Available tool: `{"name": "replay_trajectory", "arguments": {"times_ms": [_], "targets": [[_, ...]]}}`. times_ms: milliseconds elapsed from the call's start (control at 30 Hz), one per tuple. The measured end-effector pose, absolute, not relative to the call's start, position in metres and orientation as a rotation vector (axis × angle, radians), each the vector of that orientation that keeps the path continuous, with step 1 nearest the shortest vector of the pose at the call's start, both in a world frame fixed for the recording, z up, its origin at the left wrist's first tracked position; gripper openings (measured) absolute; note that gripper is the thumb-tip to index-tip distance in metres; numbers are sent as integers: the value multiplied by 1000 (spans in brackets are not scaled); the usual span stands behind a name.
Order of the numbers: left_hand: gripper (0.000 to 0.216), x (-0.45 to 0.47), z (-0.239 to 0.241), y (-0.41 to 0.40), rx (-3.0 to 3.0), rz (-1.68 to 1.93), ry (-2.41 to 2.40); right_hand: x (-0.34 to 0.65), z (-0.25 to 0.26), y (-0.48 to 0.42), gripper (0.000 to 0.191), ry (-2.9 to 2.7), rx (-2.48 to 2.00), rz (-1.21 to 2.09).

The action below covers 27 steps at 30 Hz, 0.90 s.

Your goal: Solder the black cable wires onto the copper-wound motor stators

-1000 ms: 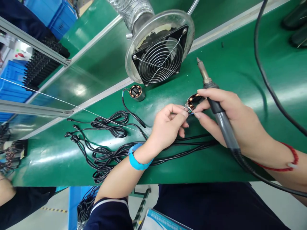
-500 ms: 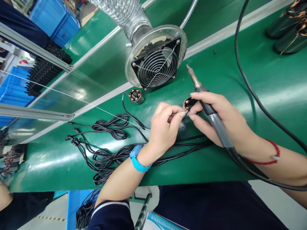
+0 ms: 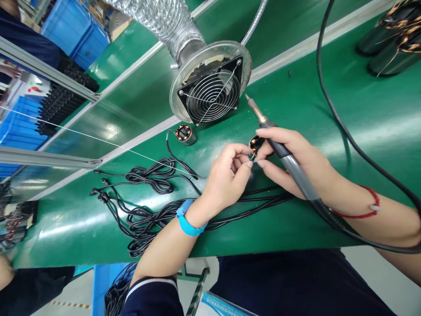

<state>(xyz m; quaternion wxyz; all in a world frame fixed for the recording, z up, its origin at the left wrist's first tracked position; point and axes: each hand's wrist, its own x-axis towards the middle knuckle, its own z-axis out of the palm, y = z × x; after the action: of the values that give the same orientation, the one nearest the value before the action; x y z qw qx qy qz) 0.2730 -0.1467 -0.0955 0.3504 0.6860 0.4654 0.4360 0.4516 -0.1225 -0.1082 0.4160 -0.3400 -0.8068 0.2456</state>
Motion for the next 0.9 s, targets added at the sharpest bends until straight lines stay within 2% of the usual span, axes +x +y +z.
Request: {"name": "replay_trajectory", "arguments": {"times_ms": [200, 267, 400, 667, 767, 900], "targets": [[3, 267, -93, -145, 2454, 1030, 1281, 450, -102, -125, 54, -1935, -872, 606], [6, 266, -93, -145, 2530, 1040, 1305, 448, -100, -125, 55, -1910, -870, 608], [14, 265, -93, -144, 2426, 1108, 1313, 451, -103, -123, 55, -1933, -880, 673], [13, 263, -91, -142, 2038, 1074, 1394, 471, -106, -111, 48, -2169, -840, 692], [13, 262, -92, -139, 1993, 1093, 1406, 460, -106, -106, 41, -2098, -900, 666], [12, 260, -95, -134, 1915, 1112, 1426, 447, -112, -103, 45, -2044, -964, 525]]}}
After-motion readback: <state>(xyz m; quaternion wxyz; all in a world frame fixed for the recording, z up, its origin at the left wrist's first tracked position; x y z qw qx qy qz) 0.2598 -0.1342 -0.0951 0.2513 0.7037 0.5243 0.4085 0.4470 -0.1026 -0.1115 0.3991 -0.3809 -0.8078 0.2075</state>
